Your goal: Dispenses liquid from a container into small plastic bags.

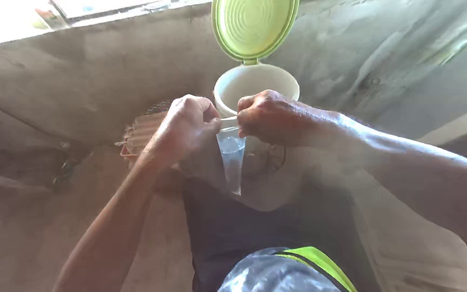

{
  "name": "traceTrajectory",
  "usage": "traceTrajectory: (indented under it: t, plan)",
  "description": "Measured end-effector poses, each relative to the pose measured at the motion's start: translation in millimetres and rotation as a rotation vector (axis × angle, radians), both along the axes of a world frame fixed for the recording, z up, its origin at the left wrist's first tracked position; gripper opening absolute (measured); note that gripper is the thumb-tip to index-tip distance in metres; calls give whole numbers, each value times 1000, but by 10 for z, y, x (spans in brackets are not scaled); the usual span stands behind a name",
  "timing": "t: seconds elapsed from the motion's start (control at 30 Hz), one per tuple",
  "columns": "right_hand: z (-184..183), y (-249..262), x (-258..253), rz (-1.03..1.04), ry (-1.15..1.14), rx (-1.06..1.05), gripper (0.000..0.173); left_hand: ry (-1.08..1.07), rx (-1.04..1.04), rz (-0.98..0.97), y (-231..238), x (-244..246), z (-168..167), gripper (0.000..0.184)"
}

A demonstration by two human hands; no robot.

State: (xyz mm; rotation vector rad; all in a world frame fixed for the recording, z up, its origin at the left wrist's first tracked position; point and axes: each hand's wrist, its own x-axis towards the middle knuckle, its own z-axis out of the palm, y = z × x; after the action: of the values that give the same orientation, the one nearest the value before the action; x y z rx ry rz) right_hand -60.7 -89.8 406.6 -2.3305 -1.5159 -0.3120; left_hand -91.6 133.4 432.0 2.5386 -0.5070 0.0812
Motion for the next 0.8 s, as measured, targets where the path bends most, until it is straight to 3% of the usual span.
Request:
traceTrajectory:
  t: [0.17,0.3,0.33,0.4,0.47,0.5,0.57,0.7,0.8]
  plan:
    - [173,-47,-49,-1,-91,62,15,-281,-104,-4,124,-182,313,5]
    - [329,-163,-79,11,-172,107,13,-161,-290,-243,230,-36,39,59]
    - [365,-201,-77,9,-184,110,13,-143,-291,-294,185,0,-34,65]
    - [412,-283,-36,17,-182,113,13,-210,-250,-354,41,54,-93,50]
    - [430,-356,-23,3,-161,115,14,-346,-221,-426,-112,118,-53,16]
    - [428,-384,-39,-21,-147,127,13,-389,-207,-462,-175,159,-21,7]
    - [425,-445,-103,-90,-86,181,5,-431,-177,-485,-279,242,21,9]
    - [385,-565,-127,-205,110,267,49,-434,-199,-456,-409,365,49,6]
    - [309,-565,-82,-256,285,283,56,-459,-205,-425,-518,360,83,8]
